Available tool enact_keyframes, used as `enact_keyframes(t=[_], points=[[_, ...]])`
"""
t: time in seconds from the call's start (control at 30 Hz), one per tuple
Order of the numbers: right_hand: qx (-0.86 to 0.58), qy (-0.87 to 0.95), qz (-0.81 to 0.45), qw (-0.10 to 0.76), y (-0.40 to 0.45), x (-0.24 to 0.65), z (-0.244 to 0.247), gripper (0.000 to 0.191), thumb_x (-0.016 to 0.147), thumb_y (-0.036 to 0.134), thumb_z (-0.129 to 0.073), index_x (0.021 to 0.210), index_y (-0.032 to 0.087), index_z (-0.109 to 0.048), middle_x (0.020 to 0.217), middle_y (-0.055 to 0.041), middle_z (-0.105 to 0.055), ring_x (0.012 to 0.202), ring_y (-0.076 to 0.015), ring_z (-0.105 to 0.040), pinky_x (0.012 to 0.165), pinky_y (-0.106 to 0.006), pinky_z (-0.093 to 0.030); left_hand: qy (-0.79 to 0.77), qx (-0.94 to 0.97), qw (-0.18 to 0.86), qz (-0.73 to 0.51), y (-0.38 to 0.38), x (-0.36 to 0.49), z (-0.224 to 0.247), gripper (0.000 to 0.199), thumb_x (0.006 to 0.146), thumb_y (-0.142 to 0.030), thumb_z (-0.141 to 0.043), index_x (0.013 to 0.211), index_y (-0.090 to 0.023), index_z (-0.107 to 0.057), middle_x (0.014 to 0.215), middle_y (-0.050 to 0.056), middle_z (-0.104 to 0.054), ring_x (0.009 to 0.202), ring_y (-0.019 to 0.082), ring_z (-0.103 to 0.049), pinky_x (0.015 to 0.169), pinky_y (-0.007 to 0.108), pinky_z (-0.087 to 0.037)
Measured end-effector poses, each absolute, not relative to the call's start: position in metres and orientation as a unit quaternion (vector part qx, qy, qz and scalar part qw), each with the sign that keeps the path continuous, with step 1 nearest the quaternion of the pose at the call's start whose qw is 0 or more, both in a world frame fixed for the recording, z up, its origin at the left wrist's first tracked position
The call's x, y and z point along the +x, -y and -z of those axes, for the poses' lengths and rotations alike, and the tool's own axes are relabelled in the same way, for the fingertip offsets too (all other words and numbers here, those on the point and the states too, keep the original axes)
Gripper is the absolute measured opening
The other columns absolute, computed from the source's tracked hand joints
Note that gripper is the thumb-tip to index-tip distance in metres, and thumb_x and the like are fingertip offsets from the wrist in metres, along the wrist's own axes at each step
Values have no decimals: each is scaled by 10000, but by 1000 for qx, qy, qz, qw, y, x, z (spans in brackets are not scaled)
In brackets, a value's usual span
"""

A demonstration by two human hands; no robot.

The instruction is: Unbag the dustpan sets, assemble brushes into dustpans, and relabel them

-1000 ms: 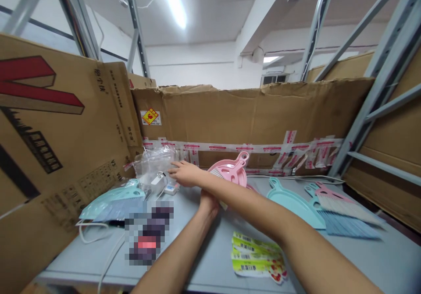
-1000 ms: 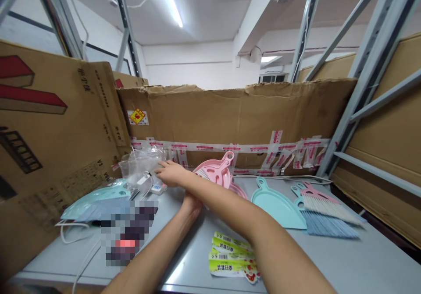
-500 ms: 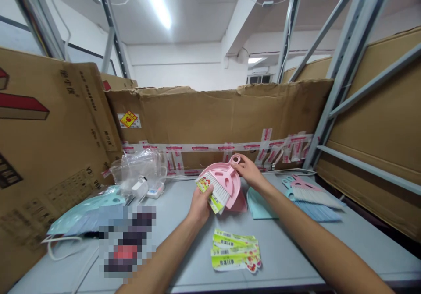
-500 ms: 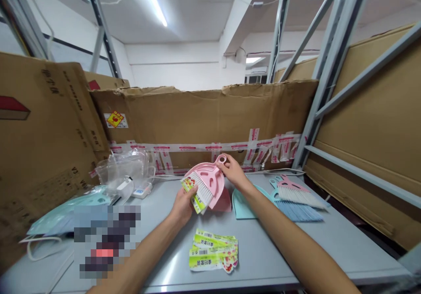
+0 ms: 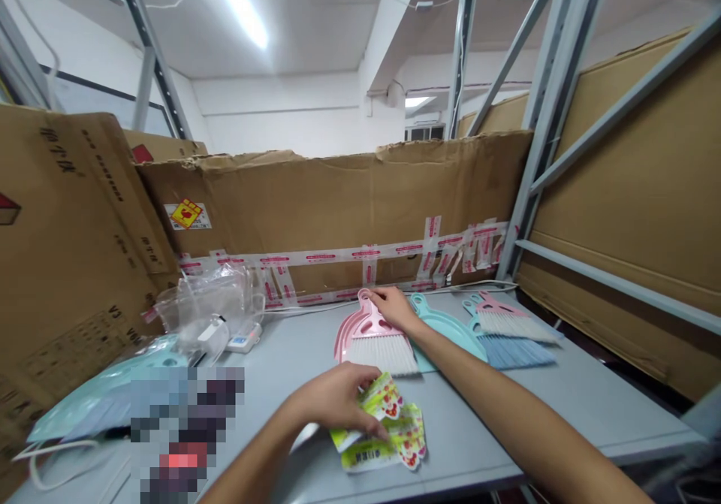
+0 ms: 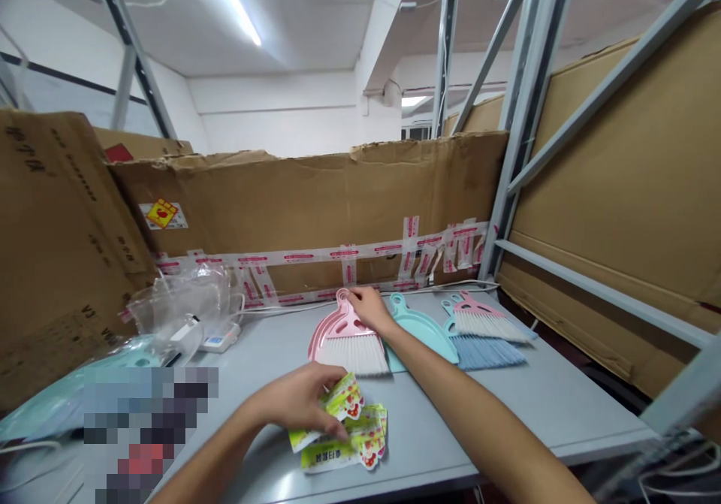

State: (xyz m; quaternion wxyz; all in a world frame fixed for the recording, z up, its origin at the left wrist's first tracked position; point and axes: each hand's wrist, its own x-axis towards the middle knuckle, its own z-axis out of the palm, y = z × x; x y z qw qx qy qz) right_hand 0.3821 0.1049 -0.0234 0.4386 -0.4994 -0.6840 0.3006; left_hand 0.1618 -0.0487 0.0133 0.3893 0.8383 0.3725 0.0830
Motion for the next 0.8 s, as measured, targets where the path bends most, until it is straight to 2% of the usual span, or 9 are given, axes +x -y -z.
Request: enact_keyframes(t=[0.07,0.13,0.2,0.27,0.4,0.53,0.67,0.73,0.8], points=[[-508,680,-282,448,-104,375,24,349,1022,432,-677,1050,167,-903,807,-65,-822,751,-231,-724,846,-362,-606,-376,871,304,-80,55,170,-9,573,615,-633,-1021,945,-229,-785,844,-16,-722,791,203,-623,677,277,-409],[-506,668,-285,465,-104,372,25,238,981,355,-726,993,192,-899,975,-94,-868,923,-274,-776,962,-398,-605,-371,883,275,-84,61,174,-7,624,658,-639,-998,1138,-274,-836,957,19,-788,877,250,-687,754,301,-457],[-499,651,-303,485,-106,372,23,186,948,348,-769,942,203,-884,1038,-105,-874,1031,-299,-787,995,-412,-613,-358,886,276,-99,65,175,-6,719,697,-639,-980,1322,-321,-820,1127,55,-830,997,296,-738,866,336,-506],[-489,628,-336,504,-108,377,18,244,953,413,-774,938,187,-863,1000,-116,-869,972,-294,-803,911,-410,-654,-340,889,281,-120,66,174,-5,731,714,-636,-975,1356,-326,-816,1202,72,-833,1059,314,-753,945,363,-526],[-470,575,-384,548,-114,415,-7,413,978,556,-747,1062,161,-835,1028,-134,-860,825,-241,-805,742,-354,-676,-313,894,275,-167,63,174,-6,620,748,-619,-979,1258,-293,-846,1212,92,-813,1166,322,-716,1020,381,-529],[-423,514,-461,587,-110,503,-37,383,871,503,-886,1088,188,-854,1066,-121,-855,818,-200,-782,681,-278,-635,-312,888,260,-217,55,172,-8,324,953,-539,-835,1132,-270,-853,1121,95,-821,1109,297,-714,1002,388,-524],[-515,549,-478,453,-102,597,-41,367,788,423,-944,1018,142,-890,895,-120,-827,646,-148,-660,537,-226,-498,-384,852,193,-298,39,166,-1,241,1073,-415,-647,1081,-259,-831,1118,105,-812,1096,302,-710,1011,416,-513],[-588,587,-395,391,-100,629,-34,367,784,452,-937,935,120,-889,740,-94,-770,567,-133,-573,507,-237,-446,-440,828,147,-315,29,161,7,243,1058,-389,-634,1136,-251,-819,1209,124,-790,1170,332,-681,1038,440,-507],[-653,617,-280,339,-97,647,-25,342,803,464,-907,869,129,-880,673,-73,-736,549,-137,-554,530,-258,-460,-482,811,108,-314,18,156,18,325,1047,-396,-623,1275,-230,-785,1305,145,-754,1235,358,-648,1090,471,-492]])
